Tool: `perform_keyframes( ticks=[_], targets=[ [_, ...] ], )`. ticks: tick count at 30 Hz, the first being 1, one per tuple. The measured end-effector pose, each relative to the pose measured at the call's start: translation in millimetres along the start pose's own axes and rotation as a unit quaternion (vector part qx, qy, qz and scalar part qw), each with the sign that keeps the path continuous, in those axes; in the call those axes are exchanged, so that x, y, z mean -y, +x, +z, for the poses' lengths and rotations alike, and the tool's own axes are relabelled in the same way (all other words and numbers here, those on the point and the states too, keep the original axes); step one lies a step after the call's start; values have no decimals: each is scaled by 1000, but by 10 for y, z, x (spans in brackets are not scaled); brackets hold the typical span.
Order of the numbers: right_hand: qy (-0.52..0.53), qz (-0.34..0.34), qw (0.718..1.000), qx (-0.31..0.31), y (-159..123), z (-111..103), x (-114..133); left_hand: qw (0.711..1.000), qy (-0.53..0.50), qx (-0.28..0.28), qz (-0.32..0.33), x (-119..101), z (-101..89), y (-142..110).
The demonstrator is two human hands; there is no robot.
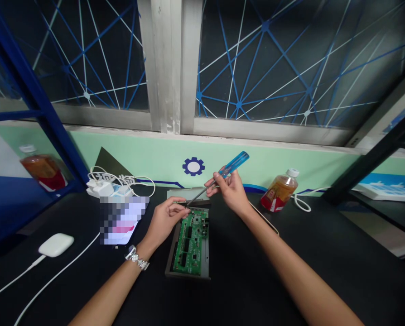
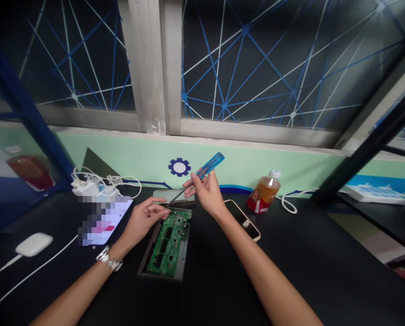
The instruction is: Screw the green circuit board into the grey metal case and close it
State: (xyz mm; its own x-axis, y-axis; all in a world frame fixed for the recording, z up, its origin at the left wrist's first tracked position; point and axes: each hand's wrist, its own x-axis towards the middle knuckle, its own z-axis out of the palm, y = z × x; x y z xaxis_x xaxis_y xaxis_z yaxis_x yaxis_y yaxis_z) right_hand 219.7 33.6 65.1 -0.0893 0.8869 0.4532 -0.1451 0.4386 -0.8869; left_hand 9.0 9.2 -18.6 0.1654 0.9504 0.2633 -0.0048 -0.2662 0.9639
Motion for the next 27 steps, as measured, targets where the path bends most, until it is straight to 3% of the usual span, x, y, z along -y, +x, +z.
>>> perform_keyframes(
  ticks=[11,27],
  targets=[
    [-17,-10,1000,-1,-25,16,37,993,115,5,27,-22,-25,-22],
    [-55,-15,998,13,-57,32,-15,980,188,31,64,-37,-28,-41]
  ],
)
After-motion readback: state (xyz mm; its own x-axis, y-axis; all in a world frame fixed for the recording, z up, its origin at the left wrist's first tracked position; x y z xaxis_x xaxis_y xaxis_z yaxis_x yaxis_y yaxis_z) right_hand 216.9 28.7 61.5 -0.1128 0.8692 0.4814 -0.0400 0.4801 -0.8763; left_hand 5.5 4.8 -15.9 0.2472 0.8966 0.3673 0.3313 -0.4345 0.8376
